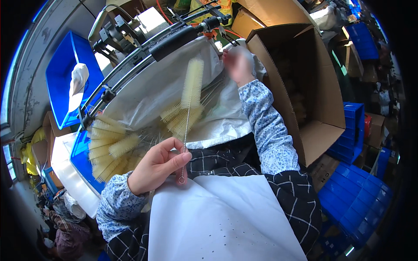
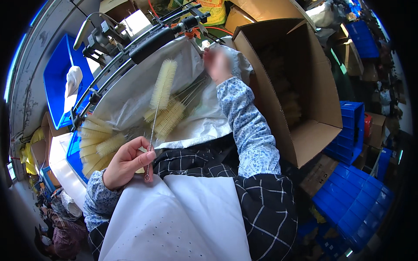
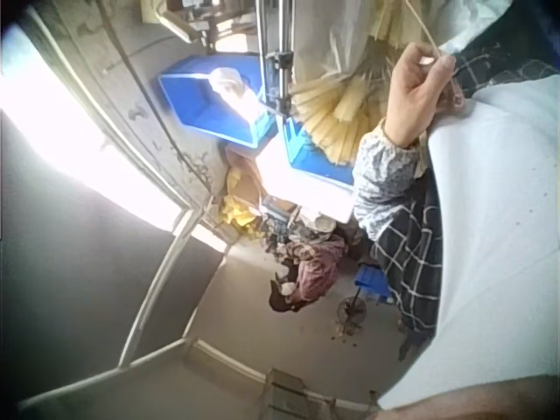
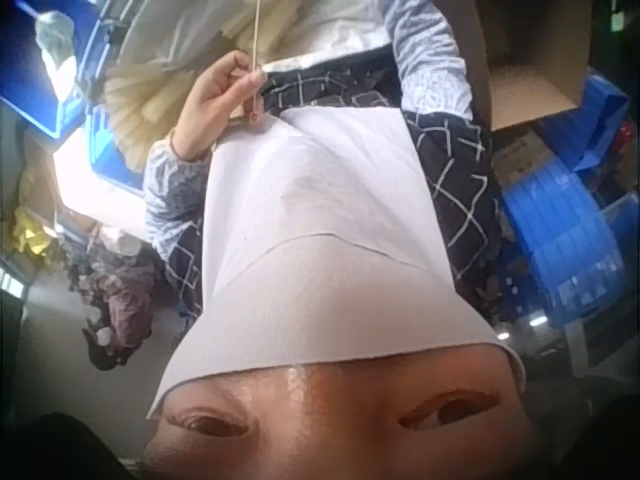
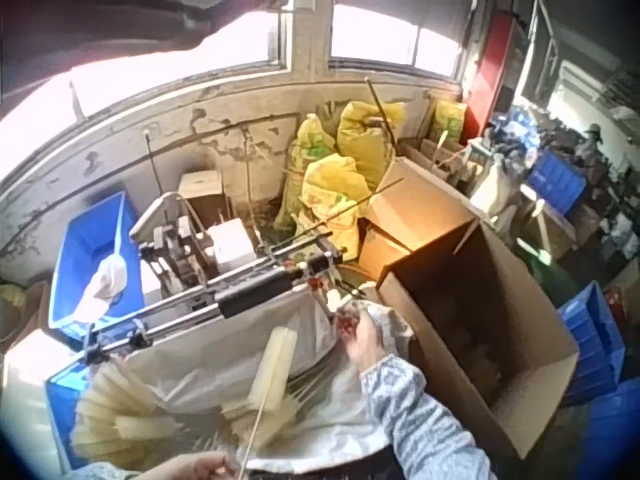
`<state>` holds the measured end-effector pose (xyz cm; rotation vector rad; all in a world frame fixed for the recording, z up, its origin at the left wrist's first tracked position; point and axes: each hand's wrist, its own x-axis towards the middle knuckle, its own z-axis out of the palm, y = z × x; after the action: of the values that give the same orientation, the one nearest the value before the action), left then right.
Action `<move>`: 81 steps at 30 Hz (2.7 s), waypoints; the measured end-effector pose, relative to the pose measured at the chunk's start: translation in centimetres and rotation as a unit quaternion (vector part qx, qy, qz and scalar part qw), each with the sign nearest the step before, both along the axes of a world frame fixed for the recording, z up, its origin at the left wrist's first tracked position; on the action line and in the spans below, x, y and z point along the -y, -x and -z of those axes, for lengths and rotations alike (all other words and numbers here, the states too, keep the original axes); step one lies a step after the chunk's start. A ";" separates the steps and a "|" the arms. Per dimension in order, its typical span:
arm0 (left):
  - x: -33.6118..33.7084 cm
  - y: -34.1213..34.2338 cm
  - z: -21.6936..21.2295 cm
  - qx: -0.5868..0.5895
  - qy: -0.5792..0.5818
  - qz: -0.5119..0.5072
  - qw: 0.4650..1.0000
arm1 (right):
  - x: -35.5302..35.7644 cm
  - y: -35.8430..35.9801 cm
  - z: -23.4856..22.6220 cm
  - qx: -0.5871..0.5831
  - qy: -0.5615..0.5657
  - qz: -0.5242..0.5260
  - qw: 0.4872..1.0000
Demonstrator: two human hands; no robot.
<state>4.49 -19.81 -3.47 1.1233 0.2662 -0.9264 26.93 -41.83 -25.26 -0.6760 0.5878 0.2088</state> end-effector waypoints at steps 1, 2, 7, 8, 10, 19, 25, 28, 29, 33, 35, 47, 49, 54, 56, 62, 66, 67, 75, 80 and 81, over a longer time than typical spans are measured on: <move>0.4 -0.2 -0.1 0.001 0.007 0.004 1.000 | 0.2 -2.4 1.4 -0.034 -0.027 0.019 0.999; 0.8 -0.4 -0.2 0.001 0.014 0.005 1.000 | 0.1 -4.7 2.4 -0.069 -0.054 0.036 0.996; 1.5 -1.1 -0.6 0.008 0.012 0.012 1.000 | 0.6 -11.0 3.7 -0.112 -0.215 0.071 0.968; 1.6 -1.1 -0.7 0.008 0.015 0.009 1.000 | 0.6 -11.3 3.7 -0.098 -0.219 0.089 0.967; 1.5 -1.1 -0.7 0.007 0.019 -0.002 1.000 | 0.9 -11.7 3.6 0.007 -0.212 0.170 0.962; 0.8 -1.7 0.0 0.064 -0.021 -0.073 0.995 | -1.7 -4.4 -5.1 0.520 0.560 -0.047 0.643; 0.3 -2.0 0.0 0.077 -0.031 -0.083 0.993 | -3.2 -3.5 -7.8 0.556 0.601 -0.177 0.546; 0.2 -2.0 0.2 0.083 -0.034 -0.086 0.992 | -3.5 -3.7 -7.6 0.562 0.586 -0.201 0.548; 0.2 -2.1 0.2 0.084 -0.034 -0.086 0.992 | -3.5 -3.7 -7.8 0.555 0.586 -0.224 0.546; 0.2 -2.2 0.3 0.088 -0.038 -0.084 0.992 | -3.3 -3.7 -8.3 0.545 0.588 -0.262 0.537; 0.2 -2.3 0.5 0.083 -0.041 -0.081 0.992 | -3.3 -3.7 -8.2 0.549 0.591 -0.258 0.531; 0.4 -2.5 0.8 0.076 -0.042 -0.072 0.994 | -3.4 -3.7 -8.1 0.553 0.590 -0.264 0.525; 0.3 -2.5 0.9 0.075 -0.044 -0.070 0.994 | -3.3 -3.6 -8.4 0.546 0.592 -0.270 0.528; 0.2 -2.4 1.0 0.078 -0.040 -0.066 0.994 | -3.7 -3.6 -7.8 0.547 0.561 -0.211 0.585; 0.1 -2.2 1.0 0.078 -0.033 -0.064 0.994 | -3.5 -4.1 -6.5 0.520 0.503 -0.149 0.674; 0.0 -0.2 0.3 0.046 0.020 -0.060 0.997 | 0.6 -5.9 -5.3 0.230 0.217 0.149 0.937; -0.1 1.5 0.6 0.066 -0.010 -0.094 0.993 | 0.7 -1.4 -5.1 0.230 0.368 0.056 0.899; -0.2 1.6 0.8 0.074 -0.019 -0.094 0.993 | 0.0 0.6 -5.0 0.294 0.371 0.012 0.881; -1.8 2.8 1.2 0.165 -0.218 0.104 0.956 | -8.6 12.0 -12.9 0.173 -0.192 -0.458 0.851; -7.8 7.7 1.0 0.258 -0.504 0.049 0.823 | -8.4 7.7 -12.7 0.397 0.194 -0.580 0.684; -8.3 9.0 1.0 0.264 -0.532 0.087 0.800 | -8.8 7.7 -12.5 0.422 0.296 -0.605 0.606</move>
<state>-4.47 -11.51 -4.50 2.4373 0.2178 -0.5336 19.22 -33.04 -12.77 -1.6346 -0.9024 0.9198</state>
